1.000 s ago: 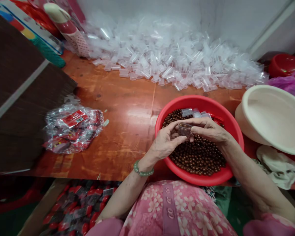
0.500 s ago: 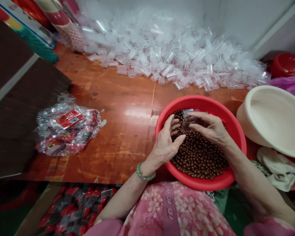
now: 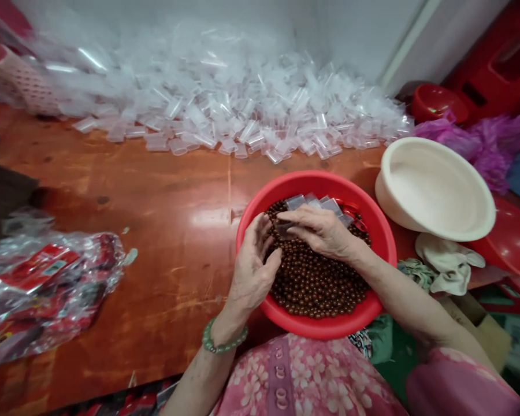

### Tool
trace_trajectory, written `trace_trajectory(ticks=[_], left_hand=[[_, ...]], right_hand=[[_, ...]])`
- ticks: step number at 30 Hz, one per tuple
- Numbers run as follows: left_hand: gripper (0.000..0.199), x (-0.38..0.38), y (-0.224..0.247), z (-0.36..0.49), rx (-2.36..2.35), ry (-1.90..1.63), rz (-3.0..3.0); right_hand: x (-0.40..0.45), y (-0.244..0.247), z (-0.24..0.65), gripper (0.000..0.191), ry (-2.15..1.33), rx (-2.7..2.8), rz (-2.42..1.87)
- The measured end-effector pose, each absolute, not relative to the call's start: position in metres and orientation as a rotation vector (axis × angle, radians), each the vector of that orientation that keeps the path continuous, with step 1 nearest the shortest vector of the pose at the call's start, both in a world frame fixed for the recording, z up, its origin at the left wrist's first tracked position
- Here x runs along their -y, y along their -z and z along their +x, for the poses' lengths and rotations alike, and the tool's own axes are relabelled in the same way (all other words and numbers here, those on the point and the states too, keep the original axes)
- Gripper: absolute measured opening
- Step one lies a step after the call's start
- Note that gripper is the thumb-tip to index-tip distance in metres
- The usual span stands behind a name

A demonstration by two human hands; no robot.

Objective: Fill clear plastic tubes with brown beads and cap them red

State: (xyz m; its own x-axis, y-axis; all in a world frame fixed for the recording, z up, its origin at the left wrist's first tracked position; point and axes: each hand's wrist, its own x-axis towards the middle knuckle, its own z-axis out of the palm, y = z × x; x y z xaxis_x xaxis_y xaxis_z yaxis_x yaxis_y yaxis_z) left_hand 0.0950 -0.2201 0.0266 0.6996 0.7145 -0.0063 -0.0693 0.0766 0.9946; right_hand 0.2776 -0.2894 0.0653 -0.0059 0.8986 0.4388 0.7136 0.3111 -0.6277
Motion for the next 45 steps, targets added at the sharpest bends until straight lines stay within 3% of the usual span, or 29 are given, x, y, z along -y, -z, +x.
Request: trace_trajectory(ticks=[7, 14, 18, 24, 28, 32, 40, 45], left_hand=[[0.070, 0.217, -0.038, 0.098, -0.583, -0.593, 1.428], [0.050, 0.218, -0.054, 0.100, -0.532, -0.368, 1.361], [0.051, 0.219, -0.050, 0.099, -0.558, -0.333, 1.222], [0.041, 0.218, -0.047, 0.095, -0.456, -0.311, 1.138], [0.039, 0.216, -0.049, 0.091, -0.358, -0.261, 1.156], [0.030, 0.215, -0.049, 0.089, -0.295, -0.251, 1.172], [0.037, 0.215, -0.048, 0.084, -0.151, -0.304, 1.004], [0.028, 0.217, -0.050, 0.086, -0.204, -0.278, 1.150]], right_hand=[[0.293, -0.068, 0.268, 0.049, -0.559, 1.730, -1.429], [0.299, -0.080, 0.269, 0.052, -0.725, 1.755, -1.356], [0.307, -0.091, 0.292, 0.040, -0.545, 1.703, -1.613], [0.340, -0.088, 0.330, 0.033, 0.136, 1.684, -2.492], [0.352, -0.077, 0.339, 0.024, 0.145, 1.716, -2.947], [0.347, -0.066, 0.338, 0.026, 0.107, 1.751, -3.071], [0.339, -0.065, 0.332, 0.029, 0.076, 1.752, -3.129], [0.332, -0.062, 0.333, 0.028, 0.110, 1.775, -3.130]])
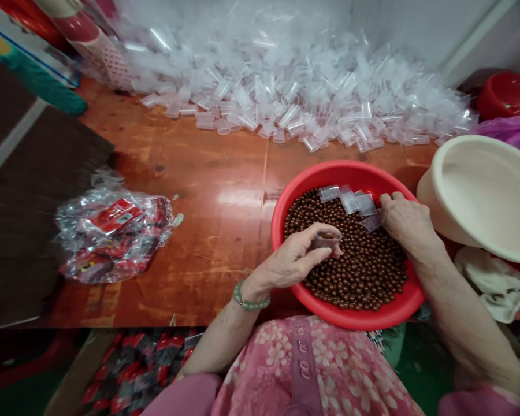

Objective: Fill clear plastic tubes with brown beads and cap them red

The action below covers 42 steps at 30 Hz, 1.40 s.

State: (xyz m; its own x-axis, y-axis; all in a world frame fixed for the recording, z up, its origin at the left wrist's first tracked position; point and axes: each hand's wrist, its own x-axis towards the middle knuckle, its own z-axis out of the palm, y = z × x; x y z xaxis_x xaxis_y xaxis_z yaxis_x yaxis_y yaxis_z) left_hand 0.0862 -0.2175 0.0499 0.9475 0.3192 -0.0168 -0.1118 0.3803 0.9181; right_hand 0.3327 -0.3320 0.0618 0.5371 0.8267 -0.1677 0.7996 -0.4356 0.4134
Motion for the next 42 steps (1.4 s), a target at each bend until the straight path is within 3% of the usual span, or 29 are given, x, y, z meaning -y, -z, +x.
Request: trace_trajectory(ticks=[17, 21, 24, 26, 28, 30, 32, 38, 42], left_hand=[[0.025, 0.218, -0.052, 0.088, -0.158, -0.258, 1.069], [0.026, 0.218, -0.054, 0.087, -0.201, -0.254, 1.088], [0.022, 0.218, -0.056, 0.087, -0.236, -0.272, 1.129], [0.019, 0.218, -0.057, 0.088, -0.247, -0.281, 1.144], [0.019, 0.217, -0.057, 0.088, -0.245, -0.282, 1.145], [0.020, 0.217, -0.057, 0.087, -0.232, -0.279, 1.140], [0.021, 0.217, -0.057, 0.087, -0.231, -0.256, 1.163], [0.030, 0.216, -0.051, 0.085, -0.231, -0.223, 1.300], [0.030, 0.216, -0.049, 0.085, -0.206, -0.211, 1.284]], right_hand=[[0.335, -0.061, 0.324, 0.033, -0.174, -1.423, 2.283], [0.345, -0.074, 0.322, 0.033, -0.164, -1.381, 2.414], [0.355, -0.084, 0.320, 0.033, -0.122, -1.481, 2.748], [0.361, -0.088, 0.316, 0.030, 0.138, -1.706, 3.065], [0.364, -0.090, 0.310, 0.027, 0.702, -1.905, 3.249], [0.363, -0.092, 0.300, 0.025, 1.256, -1.979, 3.224], [0.358, -0.097, 0.290, 0.023, 1.454, -2.041, 3.112], [0.338, -0.122, 0.266, 0.022, 0.965, -2.535, 2.624], [0.338, -0.125, 0.264, 0.026, 0.717, -2.607, 2.532]])
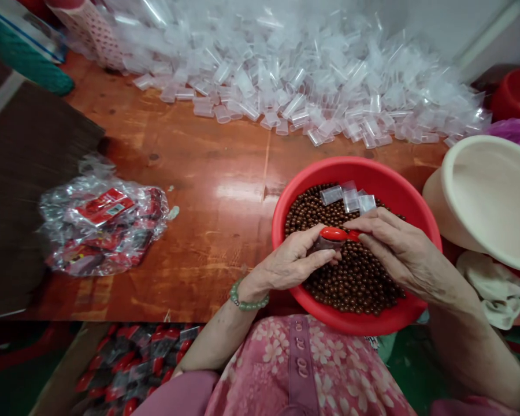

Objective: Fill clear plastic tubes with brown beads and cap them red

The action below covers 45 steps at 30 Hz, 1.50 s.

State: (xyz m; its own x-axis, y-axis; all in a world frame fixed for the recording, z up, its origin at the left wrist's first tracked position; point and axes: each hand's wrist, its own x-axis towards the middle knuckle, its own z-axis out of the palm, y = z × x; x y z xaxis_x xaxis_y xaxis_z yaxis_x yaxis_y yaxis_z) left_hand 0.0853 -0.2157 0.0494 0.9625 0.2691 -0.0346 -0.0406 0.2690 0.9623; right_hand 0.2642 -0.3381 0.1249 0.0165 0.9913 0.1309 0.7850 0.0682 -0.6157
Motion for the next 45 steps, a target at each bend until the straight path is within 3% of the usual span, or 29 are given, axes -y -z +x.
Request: trace_trajectory(ticks=[12, 17, 31, 38, 45], left_hand=[[0.027, 0.214, -0.056, 0.085, -0.244, -0.183, 1.375], [0.025, 0.213, -0.058, 0.085, -0.252, -0.164, 1.429], [0.025, 0.213, -0.055, 0.084, -0.251, -0.178, 1.268], [0.020, 0.212, -0.061, 0.085, -0.239, -0.202, 1.309], [0.019, 0.211, -0.063, 0.086, -0.275, -0.201, 1.271]], right_hand=[[0.369, -0.137, 0.284, 0.049, -0.370, 1.842, -1.910], [0.356, -0.136, 0.273, 0.044, -0.346, 1.900, -1.834], [0.367, -0.133, 0.280, 0.053, -0.319, 1.826, -1.887], [0.368, -0.139, 0.287, 0.046, -0.317, 1.983, -1.900], [0.369, -0.135, 0.290, 0.038, -0.282, 1.734, -1.888]])
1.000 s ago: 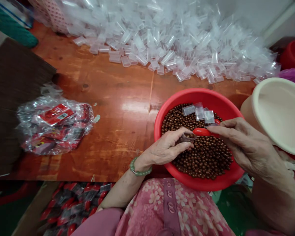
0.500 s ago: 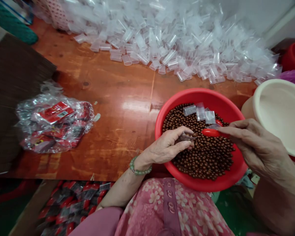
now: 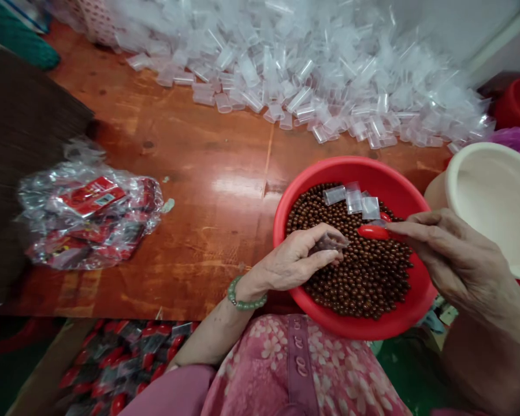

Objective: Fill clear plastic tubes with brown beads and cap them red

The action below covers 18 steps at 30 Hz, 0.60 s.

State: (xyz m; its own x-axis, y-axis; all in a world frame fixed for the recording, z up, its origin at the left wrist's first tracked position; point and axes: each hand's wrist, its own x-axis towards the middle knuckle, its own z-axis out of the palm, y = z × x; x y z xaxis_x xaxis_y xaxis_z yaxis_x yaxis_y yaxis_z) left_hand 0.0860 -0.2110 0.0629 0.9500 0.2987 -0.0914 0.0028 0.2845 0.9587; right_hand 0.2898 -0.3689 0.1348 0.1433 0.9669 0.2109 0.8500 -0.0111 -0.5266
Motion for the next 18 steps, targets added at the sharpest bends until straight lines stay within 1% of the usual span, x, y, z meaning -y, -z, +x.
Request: trace_trajectory(ticks=[2, 4, 6, 8, 10, 13, 16, 18], left_hand=[[0.020, 0.211, -0.062, 0.086, -0.294, -0.210, 1.243], [0.020, 0.212, -0.062, 0.087, -0.335, -0.253, 1.198], [0.021, 0.214, -0.061, 0.087, -0.397, -0.358, 1.154], [0.021, 0.215, -0.060, 0.089, -0.445, -0.495, 1.118], [0.021, 0.217, -0.058, 0.090, -0.458, -0.599, 1.098], [0.019, 0.219, -0.054, 0.091, -0.453, -0.666, 1.057], [0.031, 0.220, -0.053, 0.091, -0.464, -0.664, 1.062], [0.030, 0.220, -0.054, 0.091, -0.479, -0.646, 1.123]], right_hand=[[0.357, -0.127, 0.281, 0.028, -0.393, 1.520, -1.830], [0.345, -0.117, 0.273, 0.020, -0.658, 1.262, -1.735], [0.338, -0.107, 0.267, 0.020, -0.948, 1.043, -1.614], [0.336, -0.099, 0.265, 0.023, -1.134, 0.919, -1.537], [0.335, -0.095, 0.264, 0.024, -1.213, 0.876, -1.533], [0.334, -0.092, 0.264, 0.020, -1.219, 0.897, -1.585], [0.330, -0.088, 0.263, 0.017, -1.221, 0.832, -1.585], [0.327, -0.083, 0.262, 0.021, -1.224, 0.698, -1.550]])
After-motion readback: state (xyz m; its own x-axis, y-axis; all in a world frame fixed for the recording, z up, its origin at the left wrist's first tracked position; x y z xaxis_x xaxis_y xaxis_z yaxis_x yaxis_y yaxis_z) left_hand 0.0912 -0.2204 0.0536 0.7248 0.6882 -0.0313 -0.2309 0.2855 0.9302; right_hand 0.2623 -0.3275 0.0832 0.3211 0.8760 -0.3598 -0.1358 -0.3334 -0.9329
